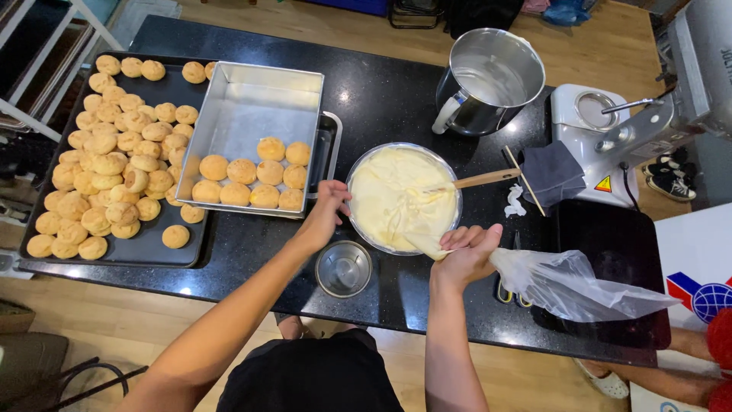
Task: Filling choux pastries with cream using a piping bag.
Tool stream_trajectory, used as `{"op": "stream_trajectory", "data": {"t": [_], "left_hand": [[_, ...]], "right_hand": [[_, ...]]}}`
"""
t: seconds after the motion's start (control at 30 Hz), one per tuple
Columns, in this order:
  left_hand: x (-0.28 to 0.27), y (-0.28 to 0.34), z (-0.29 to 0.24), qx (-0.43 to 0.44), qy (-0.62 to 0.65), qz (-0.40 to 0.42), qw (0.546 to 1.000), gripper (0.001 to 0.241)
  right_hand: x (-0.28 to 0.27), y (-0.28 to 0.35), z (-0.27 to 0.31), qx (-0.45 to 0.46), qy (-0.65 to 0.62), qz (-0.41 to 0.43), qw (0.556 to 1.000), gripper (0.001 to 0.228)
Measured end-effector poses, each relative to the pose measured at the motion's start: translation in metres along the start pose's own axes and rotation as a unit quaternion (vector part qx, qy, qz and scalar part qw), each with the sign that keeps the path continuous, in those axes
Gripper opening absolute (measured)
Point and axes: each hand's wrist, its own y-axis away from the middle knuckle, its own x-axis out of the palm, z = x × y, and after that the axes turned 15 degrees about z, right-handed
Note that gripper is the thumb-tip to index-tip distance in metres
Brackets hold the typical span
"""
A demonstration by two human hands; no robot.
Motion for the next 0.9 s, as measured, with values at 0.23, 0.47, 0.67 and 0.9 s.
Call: {"op": "stream_trajectory", "data": {"t": [0.23,0.47,0.67,0.9], "left_hand": [[0.015,0.003,-0.017,0.004,-0.425,0.027,0.905,0.036],[0.035,0.036,-0.043,0.001,-0.462,0.046,0.886,0.038],[0.053,0.1,-0.103,0.036,-0.405,0.088,0.909,0.036],[0.033,0.15,-0.112,0.039,-0.276,0.019,0.96,0.038]], "right_hand": [[-0.002,0.003,0.0,0.009,0.002,-0.001,1.0,0.059],[0.005,0.013,0.005,0.054,-0.015,0.037,0.998,0.061],[0.02,0.063,-0.02,0.103,0.195,0.305,0.926,0.037],[0.041,0.092,-0.021,-0.11,0.419,0.586,0.685,0.039]]}}
